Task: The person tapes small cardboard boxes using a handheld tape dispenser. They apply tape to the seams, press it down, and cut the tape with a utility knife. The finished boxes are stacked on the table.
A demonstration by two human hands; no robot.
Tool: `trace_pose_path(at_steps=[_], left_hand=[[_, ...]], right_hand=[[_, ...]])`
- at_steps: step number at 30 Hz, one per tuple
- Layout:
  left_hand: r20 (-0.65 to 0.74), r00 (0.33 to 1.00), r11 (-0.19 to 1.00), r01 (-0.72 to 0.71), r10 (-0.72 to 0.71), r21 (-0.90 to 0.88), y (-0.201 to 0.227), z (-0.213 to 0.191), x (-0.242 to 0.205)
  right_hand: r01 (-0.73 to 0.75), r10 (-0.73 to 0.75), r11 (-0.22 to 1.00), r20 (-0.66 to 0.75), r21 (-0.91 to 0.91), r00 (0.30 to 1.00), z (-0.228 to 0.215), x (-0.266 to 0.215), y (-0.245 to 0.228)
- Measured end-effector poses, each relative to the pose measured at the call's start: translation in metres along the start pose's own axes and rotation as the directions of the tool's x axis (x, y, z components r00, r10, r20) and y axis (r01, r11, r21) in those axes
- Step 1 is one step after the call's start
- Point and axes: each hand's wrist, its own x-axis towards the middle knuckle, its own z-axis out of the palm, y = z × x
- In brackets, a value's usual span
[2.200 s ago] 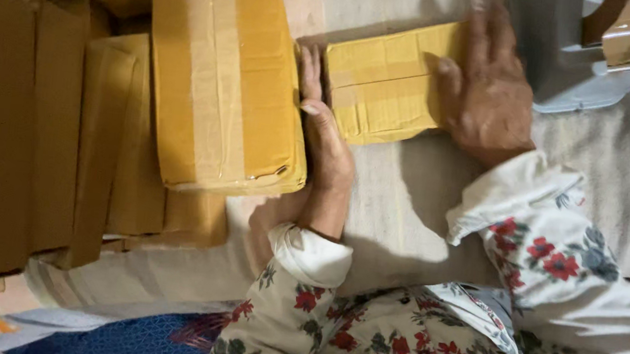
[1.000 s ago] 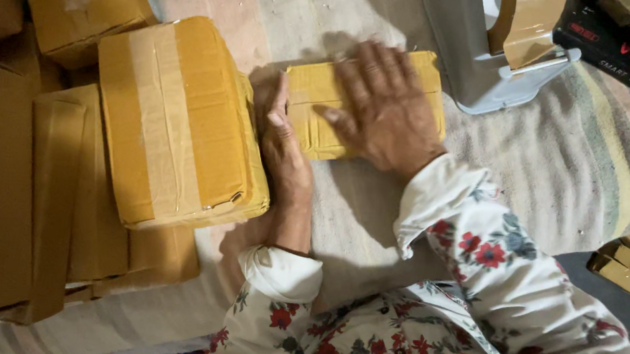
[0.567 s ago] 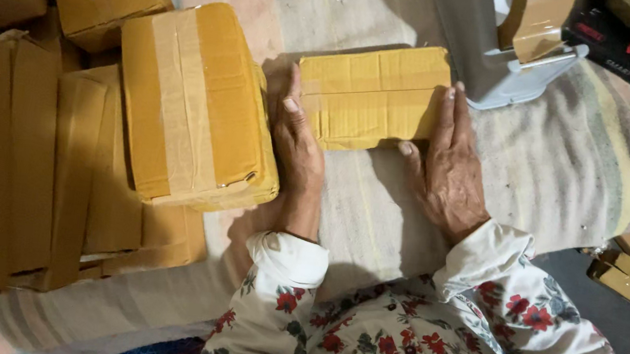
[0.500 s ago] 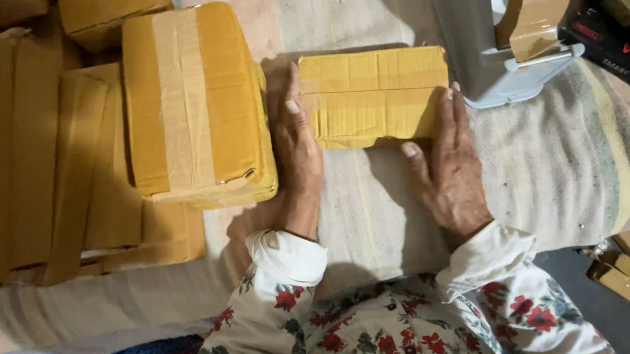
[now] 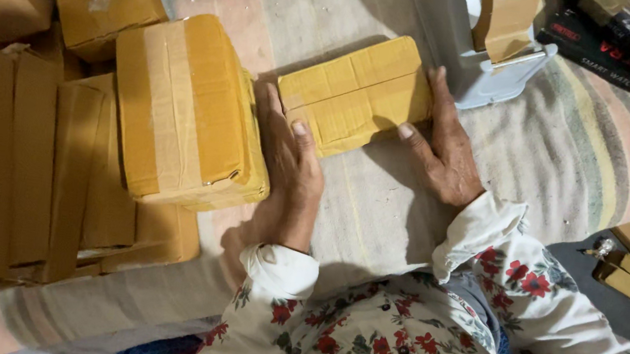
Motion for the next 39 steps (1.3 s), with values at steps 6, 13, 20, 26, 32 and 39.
trace_pose_path(at_steps=[6,13,20,26,32,39], left_hand=[[0.113,0.99,0.965,-0.055,0.086,-0.256,0.004,0.003,0.003],[0.081,0.988,0.991,-0.134,0.133,0.014,-0.003,0.006,0.003],[0.048,0.984,0.98,-0.177,0.174,0.092,0.021,-0.008,0.009],[-0.149,0.955,0.96,-0.268,0.255,-0.078,0.08,0.001,0.017],[0.124,0.986,0.791,0.163,-0.111,-0.59,0.121,0.089,0.08],[0.394,0.883,0.824,0.412,-0.257,-0.388,0.112,0.181,0.14]], right_hand=[[0.116,-0.126,0.972,-0.037,-0.205,0.991,-0.006,0.011,-0.003],[-0.006,-0.04,0.942,-0.131,-0.337,0.991,0.003,0.015,-0.007],[0.107,-0.169,0.921,-0.136,-0.375,0.976,0.001,0.002,-0.019],[0.34,-0.662,0.687,-0.36,-0.643,0.657,-0.066,-0.001,-0.012],[-0.1,-0.153,0.824,-0.389,-0.558,0.909,-0.144,0.04,0.014],[-0.406,0.405,0.914,-0.156,0.031,0.901,-0.134,0.053,-0.011]])
